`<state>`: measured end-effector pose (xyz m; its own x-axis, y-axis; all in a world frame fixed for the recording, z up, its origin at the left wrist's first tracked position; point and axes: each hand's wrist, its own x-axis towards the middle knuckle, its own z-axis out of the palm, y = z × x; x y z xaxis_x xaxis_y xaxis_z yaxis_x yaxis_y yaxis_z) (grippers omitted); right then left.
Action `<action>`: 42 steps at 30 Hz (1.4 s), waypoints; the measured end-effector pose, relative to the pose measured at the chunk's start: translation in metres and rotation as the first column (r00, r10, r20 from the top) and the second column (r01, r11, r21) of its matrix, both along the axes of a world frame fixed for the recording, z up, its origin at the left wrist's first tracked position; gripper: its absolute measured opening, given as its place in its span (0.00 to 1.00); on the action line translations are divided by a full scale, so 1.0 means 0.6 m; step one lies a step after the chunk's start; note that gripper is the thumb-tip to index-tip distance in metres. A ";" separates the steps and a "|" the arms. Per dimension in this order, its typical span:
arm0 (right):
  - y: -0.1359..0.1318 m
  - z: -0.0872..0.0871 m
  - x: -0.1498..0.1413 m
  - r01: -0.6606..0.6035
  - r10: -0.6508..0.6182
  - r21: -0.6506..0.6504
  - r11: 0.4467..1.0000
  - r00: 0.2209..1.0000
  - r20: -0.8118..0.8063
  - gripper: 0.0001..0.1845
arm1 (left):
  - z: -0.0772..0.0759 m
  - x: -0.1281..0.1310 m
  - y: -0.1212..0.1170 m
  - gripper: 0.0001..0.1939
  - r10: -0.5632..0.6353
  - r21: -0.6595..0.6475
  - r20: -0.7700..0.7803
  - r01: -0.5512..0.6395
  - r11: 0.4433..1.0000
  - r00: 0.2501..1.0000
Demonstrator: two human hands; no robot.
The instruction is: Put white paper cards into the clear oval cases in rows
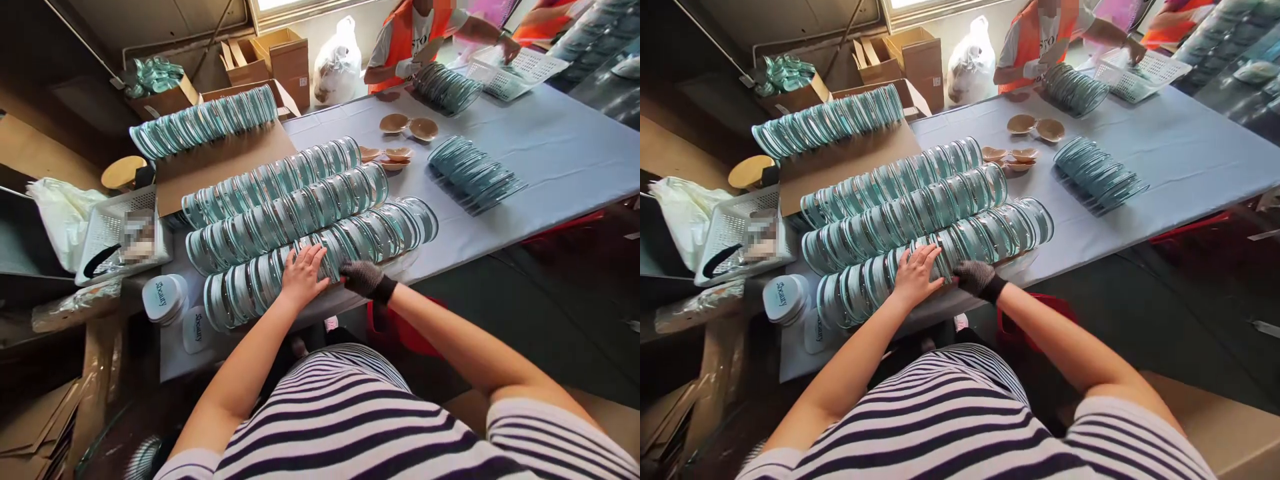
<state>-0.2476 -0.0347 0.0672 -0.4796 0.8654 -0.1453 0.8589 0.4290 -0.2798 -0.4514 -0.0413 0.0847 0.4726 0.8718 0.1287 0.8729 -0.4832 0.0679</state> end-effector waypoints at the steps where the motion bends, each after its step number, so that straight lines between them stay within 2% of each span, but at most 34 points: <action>1: -0.024 -0.033 0.007 0.011 -0.011 0.002 1.000 1.000 -0.020 0.14 | 0.000 0.000 -0.001 0.36 0.002 0.000 -0.001 -0.002 1.000 1.000; 4: -0.063 -0.117 0.017 0.077 -0.077 0.003 0.997 0.996 -0.055 0.18 | -0.002 0.000 -0.003 0.36 0.008 0.007 -0.003 -0.008 1.000 1.000; 6: -0.065 -0.148 0.017 0.105 -0.105 -0.006 0.994 0.993 -0.049 0.20 | -0.003 0.001 -0.005 0.36 0.012 0.013 -0.005 -0.012 1.000 1.000; 10: -0.051 -0.167 0.010 0.119 -0.119 -0.017 0.993 0.992 -0.027 0.23 | -0.003 0.003 -0.009 0.35 0.024 0.022 -0.009 -0.024 0.999 1.000; 14: -0.060 -0.160 0.009 0.076 -0.076 -0.023 0.997 0.997 -0.013 0.23 | -0.003 -0.002 -0.012 0.36 0.032 0.017 -0.014 -0.032 0.999 0.999; 17: -0.063 -0.122 0.027 -0.002 0.002 0.001 1.000 0.999 -0.048 0.20 | 0.002 -0.004 -0.011 0.37 0.044 0.003 -0.004 -0.044 0.999 0.999; 19: -0.039 -0.071 0.047 0.001 0.006 0.074 0.997 0.996 -0.087 0.19 | 0.007 0.005 -0.007 0.36 0.044 0.003 0.008 -0.044 0.999 0.999; 20: -0.016 -0.039 0.055 0.036 -0.024 0.120 0.992 0.995 -0.098 0.20 | 0.010 0.014 -0.003 0.36 0.032 0.011 0.016 -0.032 0.999 0.999; 22: 0.048 0.028 0.064 0.203 -0.183 0.247 0.947 0.978 -0.104 0.20 | 0.013 0.041 0.008 0.36 -0.020 0.034 0.032 0.019 0.999 0.999; 23: 0.086 0.059 0.061 0.217 -0.211 0.265 0.940 0.976 -0.052 0.20 | 0.014 0.057 0.016 0.37 -0.046 0.039 0.039 0.044 0.998 0.998; 24: 0.123 0.086 0.055 0.201 -0.220 0.239 0.950 0.974 0.055 0.22 | 0.013 0.072 0.023 0.37 -0.062 0.037 0.043 0.061 0.997 0.997; 25: 0.159 0.108 0.044 0.148 -0.175 0.148 0.978 0.966 0.191 0.23 | 0.011 0.086 0.031 0.37 -0.067 0.029 0.044 0.066 0.997 0.997; 27: 0.218 0.136 0.014 0.051 -0.034 -0.042 0.998 0.937 0.347 0.25 | 0.004 0.107 0.043 0.36 -0.057 0.016 0.043 0.056 0.998 0.997; 29: 0.254 0.147 -0.015 0.000 0.066 -0.167 0.986 0.918 0.390 0.22 | -0.003 0.115 0.051 0.35 -0.050 0.023 0.046 0.049 0.999 0.998; 31: 0.268 0.149 -0.033 -0.013 0.096 -0.204 0.979 0.911 0.400 0.16 | -0.008 0.115 0.053 0.34 -0.051 0.035 0.054 0.049 0.998 0.997; 34: 0.255 0.146 -0.026 -0.035 0.099 -0.168 0.985 0.917 0.386 0.15 | -0.010 0.112 0.051 0.34 -0.047 0.021 0.062 0.046 0.999 0.997; 37: 0.200 0.133 0.017 -0.070 0.087 -0.066 0.995 0.952 0.295 0.15 | -0.010 0.113 0.050 0.35 -0.023 -0.009 0.081 0.023 1.000 0.996; 39: 0.143 0.108 0.052 -0.053 0.052 -0.005 0.999 0.977 0.205 0.14 | -0.010 0.115 0.049 0.34 -0.018 -0.020 0.101 0.020 1.000 0.995; 42: 0.052 0.038 0.093 0.004 -0.003 -0.007 1.000 0.990 0.140 0.15 | -0.010 0.118 0.047 0.34 -0.025 -0.026 0.117 0.029 0.999 0.993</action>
<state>-0.1918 -0.0035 0.0903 -0.4511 0.8656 -0.2172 0.8913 0.4245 -0.1594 -0.3807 -0.0130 0.0789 0.4792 0.8629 0.1604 0.8449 -0.5030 0.1821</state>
